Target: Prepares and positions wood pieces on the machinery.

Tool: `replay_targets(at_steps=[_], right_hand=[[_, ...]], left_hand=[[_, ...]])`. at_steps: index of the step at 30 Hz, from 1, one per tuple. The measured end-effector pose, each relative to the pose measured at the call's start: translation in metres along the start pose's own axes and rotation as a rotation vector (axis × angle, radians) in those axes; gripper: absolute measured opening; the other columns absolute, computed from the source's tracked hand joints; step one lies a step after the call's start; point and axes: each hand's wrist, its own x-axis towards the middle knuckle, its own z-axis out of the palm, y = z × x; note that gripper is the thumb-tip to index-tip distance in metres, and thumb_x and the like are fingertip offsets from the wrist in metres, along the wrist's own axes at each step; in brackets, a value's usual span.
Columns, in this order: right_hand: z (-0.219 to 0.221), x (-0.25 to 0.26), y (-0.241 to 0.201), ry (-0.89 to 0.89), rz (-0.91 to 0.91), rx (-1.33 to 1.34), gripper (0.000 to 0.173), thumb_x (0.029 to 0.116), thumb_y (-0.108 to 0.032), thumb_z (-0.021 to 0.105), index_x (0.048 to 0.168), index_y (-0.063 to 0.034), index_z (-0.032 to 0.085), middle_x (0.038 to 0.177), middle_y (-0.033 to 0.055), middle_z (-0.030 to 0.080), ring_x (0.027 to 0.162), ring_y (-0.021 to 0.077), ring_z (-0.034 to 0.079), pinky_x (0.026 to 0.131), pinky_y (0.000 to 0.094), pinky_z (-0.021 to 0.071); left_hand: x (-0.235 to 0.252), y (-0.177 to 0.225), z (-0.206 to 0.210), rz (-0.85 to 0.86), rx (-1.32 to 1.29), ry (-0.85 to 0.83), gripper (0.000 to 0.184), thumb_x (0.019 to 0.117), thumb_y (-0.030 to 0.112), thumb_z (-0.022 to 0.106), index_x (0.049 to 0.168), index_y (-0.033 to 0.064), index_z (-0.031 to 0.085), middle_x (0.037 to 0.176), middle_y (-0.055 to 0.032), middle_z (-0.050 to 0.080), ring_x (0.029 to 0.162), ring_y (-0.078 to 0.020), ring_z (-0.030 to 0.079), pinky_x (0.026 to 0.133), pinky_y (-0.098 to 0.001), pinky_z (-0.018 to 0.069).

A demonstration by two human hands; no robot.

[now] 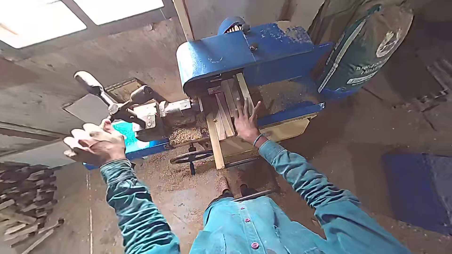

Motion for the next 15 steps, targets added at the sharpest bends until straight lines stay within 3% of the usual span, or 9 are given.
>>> replay_targets(at_steps=[2, 5, 7, 9, 10, 12, 14, 15], right_hand=[[-0.018, -0.016, -0.018, 0.014, -0.104, 0.025, 0.083, 0.0817, -0.013, 0.082, 0.152, 0.0058, 0.043, 0.170, 0.0267, 0.010, 0.157, 0.0494, 0.002, 0.113, 0.0834, 0.0015], [-0.012, -0.019, -0.039, -0.005, -0.164, 0.033, 0.060, 0.0969, -0.009, 0.063, 0.148, 0.0145, 0.042, 0.168, 0.0317, 0.006, 0.157, 0.0484, -0.001, 0.114, 0.0813, -0.0031], [-0.015, 0.008, -0.041, -0.018, -0.141, 0.024, 0.053, 0.0980, -0.009, 0.061, 0.143, 0.0148, 0.048, 0.167, 0.0350, 0.008, 0.157, 0.0495, 0.001, 0.114, 0.0819, -0.0026], [-0.011, 0.037, -0.038, -0.041, -0.121, 0.056, 0.041, 0.0983, -0.011, 0.059, 0.133, 0.0100, 0.060, 0.164, 0.0372, 0.015, 0.156, 0.0519, 0.004, 0.112, 0.0847, -0.0024], [-0.007, 0.054, -0.034, -0.038, -0.111, 0.066, 0.037, 0.0997, -0.014, 0.057, 0.130, 0.0068, 0.064, 0.163, 0.0373, 0.019, 0.155, 0.0534, 0.006, 0.111, 0.0857, -0.0035], [-0.006, 0.079, -0.027, -0.037, -0.119, 0.046, 0.032, 0.1028, -0.022, 0.052, 0.119, -0.0019, 0.072, 0.161, 0.0348, 0.028, 0.154, 0.0558, 0.008, 0.110, 0.0862, -0.0037], [-0.010, 0.087, -0.029, -0.046, -0.168, 0.030, 0.029, 0.1027, -0.016, 0.051, 0.114, -0.0014, 0.074, 0.160, 0.0375, 0.027, 0.153, 0.0576, 0.006, 0.111, 0.0856, -0.0048], [-0.011, 0.083, -0.032, -0.061, -0.170, 0.023, 0.028, 0.1026, -0.015, 0.051, 0.115, -0.0005, 0.073, 0.159, 0.0394, 0.026, 0.152, 0.0590, 0.007, 0.110, 0.0861, -0.0038]], left_hand=[[-0.002, 0.001, -0.010, -0.035, -0.005, -0.189, 0.071, 0.1047, 0.056, 0.037, 0.143, -0.0018, 0.049, 0.149, -0.0365, 0.042, 0.142, -0.0565, 0.036, 0.108, -0.0776, 0.0279], [-0.040, 0.019, -0.060, 0.005, 0.057, -0.361, 0.084, 0.1024, 0.062, 0.036, 0.151, -0.0059, 0.036, 0.139, -0.0437, 0.047, 0.128, -0.0637, 0.046, 0.096, -0.0804, 0.0380], [-0.085, 0.047, -0.075, 0.150, -0.042, -0.250, 0.081, 0.1026, 0.061, 0.039, 0.152, -0.0035, 0.035, 0.121, -0.0431, 0.058, 0.111, -0.0634, 0.058, 0.088, -0.0785, 0.0432], [-0.131, 0.073, -0.067, 0.381, -0.193, -0.279, 0.077, 0.1013, 0.054, 0.054, 0.153, -0.0003, 0.038, 0.087, -0.0297, 0.067, 0.080, -0.0504, 0.068, 0.070, -0.0674, 0.0529], [-0.150, 0.086, -0.052, 0.486, -0.292, -0.371, 0.069, 0.0984, 0.048, 0.063, 0.147, 0.0017, 0.048, 0.089, -0.0224, 0.070, 0.083, -0.0429, 0.070, 0.073, -0.0623, 0.0556], [-0.176, 0.114, -0.014, 0.632, -0.334, -0.580, 0.058, 0.0895, 0.042, 0.078, 0.134, 0.0077, 0.064, 0.127, -0.0160, 0.067, 0.121, -0.0361, 0.063, 0.101, -0.0575, 0.0499], [-0.190, 0.140, 0.027, 0.779, -0.293, -0.610, 0.074, 0.0805, 0.038, 0.085, 0.144, 0.0110, 0.059, 0.158, -0.0104, 0.046, 0.148, -0.0320, 0.039, 0.117, -0.0558, 0.0340], [-0.192, 0.150, 0.042, 0.849, -0.262, -0.596, 0.081, 0.0765, 0.037, 0.089, 0.146, 0.0109, 0.056, 0.163, -0.0095, 0.040, 0.153, -0.0328, 0.030, 0.121, -0.0587, 0.0261]])
